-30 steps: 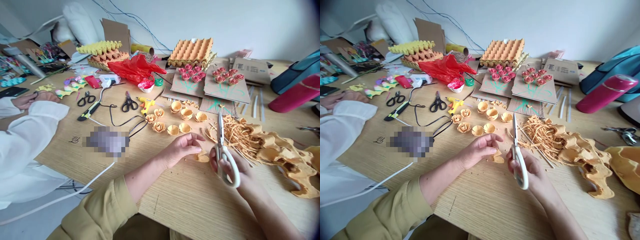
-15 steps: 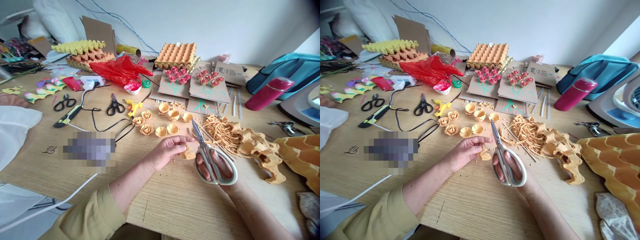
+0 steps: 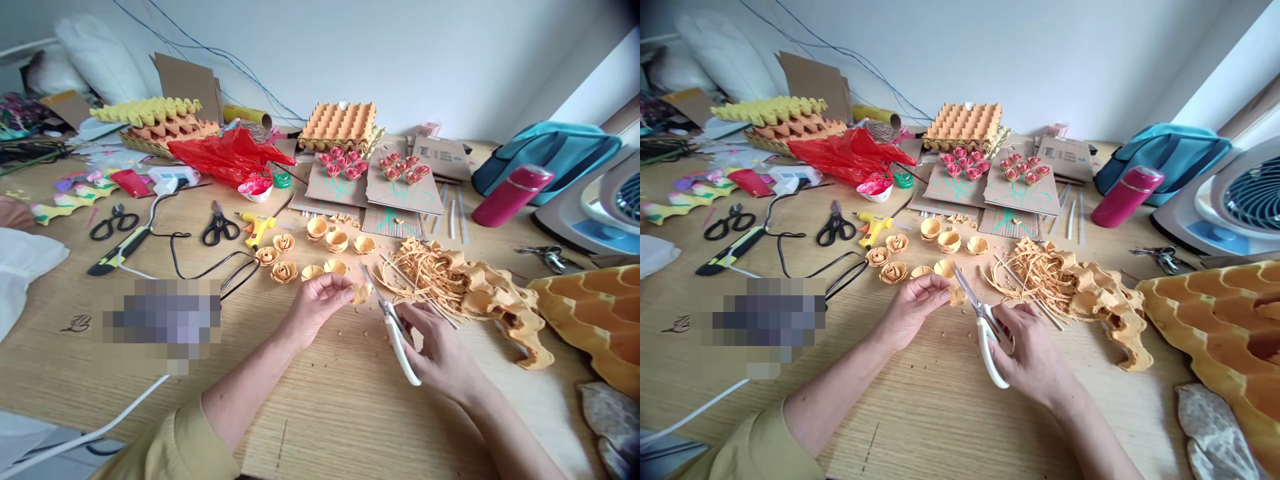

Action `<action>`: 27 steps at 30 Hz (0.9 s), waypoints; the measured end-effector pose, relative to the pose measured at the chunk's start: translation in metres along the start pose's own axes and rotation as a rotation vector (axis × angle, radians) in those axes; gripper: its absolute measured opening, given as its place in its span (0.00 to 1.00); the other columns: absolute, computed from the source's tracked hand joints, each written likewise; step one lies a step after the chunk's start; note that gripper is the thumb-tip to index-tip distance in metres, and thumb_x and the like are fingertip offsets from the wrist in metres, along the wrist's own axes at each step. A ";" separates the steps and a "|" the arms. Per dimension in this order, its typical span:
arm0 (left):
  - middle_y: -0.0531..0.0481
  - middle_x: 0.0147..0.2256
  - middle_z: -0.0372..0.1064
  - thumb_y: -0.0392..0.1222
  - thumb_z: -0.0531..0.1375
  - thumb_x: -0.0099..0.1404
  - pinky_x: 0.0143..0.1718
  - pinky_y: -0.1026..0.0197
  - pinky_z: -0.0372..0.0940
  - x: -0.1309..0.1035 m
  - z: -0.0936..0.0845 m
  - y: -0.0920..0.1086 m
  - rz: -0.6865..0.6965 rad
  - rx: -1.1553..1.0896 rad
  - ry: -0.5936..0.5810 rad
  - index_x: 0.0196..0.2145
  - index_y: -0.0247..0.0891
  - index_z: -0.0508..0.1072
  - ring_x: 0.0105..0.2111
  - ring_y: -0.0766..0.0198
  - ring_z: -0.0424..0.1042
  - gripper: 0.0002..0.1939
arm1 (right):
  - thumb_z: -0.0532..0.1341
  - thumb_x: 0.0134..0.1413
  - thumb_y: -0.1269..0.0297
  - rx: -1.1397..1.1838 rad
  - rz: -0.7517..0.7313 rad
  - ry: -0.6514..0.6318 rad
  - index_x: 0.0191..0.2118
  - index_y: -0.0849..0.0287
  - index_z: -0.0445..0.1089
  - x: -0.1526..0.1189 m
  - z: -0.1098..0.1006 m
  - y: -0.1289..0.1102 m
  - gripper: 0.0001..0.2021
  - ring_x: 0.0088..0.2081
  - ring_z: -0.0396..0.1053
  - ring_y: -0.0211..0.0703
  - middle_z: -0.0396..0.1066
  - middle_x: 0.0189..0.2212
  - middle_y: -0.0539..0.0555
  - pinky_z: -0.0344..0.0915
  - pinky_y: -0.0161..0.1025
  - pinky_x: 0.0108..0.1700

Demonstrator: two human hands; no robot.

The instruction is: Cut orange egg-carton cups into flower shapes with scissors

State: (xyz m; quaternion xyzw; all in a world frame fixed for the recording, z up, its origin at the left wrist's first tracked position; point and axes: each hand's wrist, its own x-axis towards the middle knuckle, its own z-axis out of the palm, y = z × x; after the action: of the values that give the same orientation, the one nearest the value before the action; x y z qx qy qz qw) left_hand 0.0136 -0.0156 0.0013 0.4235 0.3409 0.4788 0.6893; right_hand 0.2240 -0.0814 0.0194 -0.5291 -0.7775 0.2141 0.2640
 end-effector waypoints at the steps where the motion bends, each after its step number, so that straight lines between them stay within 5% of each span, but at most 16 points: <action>1: 0.52 0.30 0.75 0.43 0.73 0.51 0.41 0.61 0.64 0.000 0.000 0.000 0.011 0.010 0.011 0.30 0.37 0.78 0.32 0.67 0.71 0.11 | 0.59 0.62 0.59 -0.067 -0.032 0.004 0.28 0.55 0.60 0.001 0.001 0.002 0.12 0.27 0.62 0.41 0.65 0.23 0.48 0.60 0.41 0.36; 12: 0.50 0.33 0.76 0.42 0.70 0.58 0.45 0.60 0.65 -0.001 -0.004 0.002 0.068 0.133 -0.050 0.32 0.36 0.78 0.36 0.65 0.72 0.08 | 0.59 0.61 0.56 -0.401 -0.130 0.019 0.35 0.56 0.66 0.003 -0.002 0.006 0.09 0.34 0.68 0.49 0.72 0.30 0.53 0.56 0.48 0.47; 27: 0.51 0.33 0.75 0.42 0.71 0.57 0.46 0.59 0.67 -0.005 0.003 0.002 0.052 0.078 -0.150 0.32 0.36 0.78 0.36 0.65 0.72 0.08 | 0.58 0.62 0.53 -0.382 -0.109 -0.007 0.37 0.55 0.64 0.003 0.002 -0.002 0.10 0.36 0.67 0.49 0.70 0.32 0.53 0.56 0.50 0.52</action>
State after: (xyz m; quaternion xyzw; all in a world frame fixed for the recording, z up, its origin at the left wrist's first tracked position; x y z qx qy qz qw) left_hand 0.0137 -0.0210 0.0043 0.4934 0.2955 0.4499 0.6832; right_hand 0.2202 -0.0790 0.0193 -0.5260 -0.8324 0.0501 0.1672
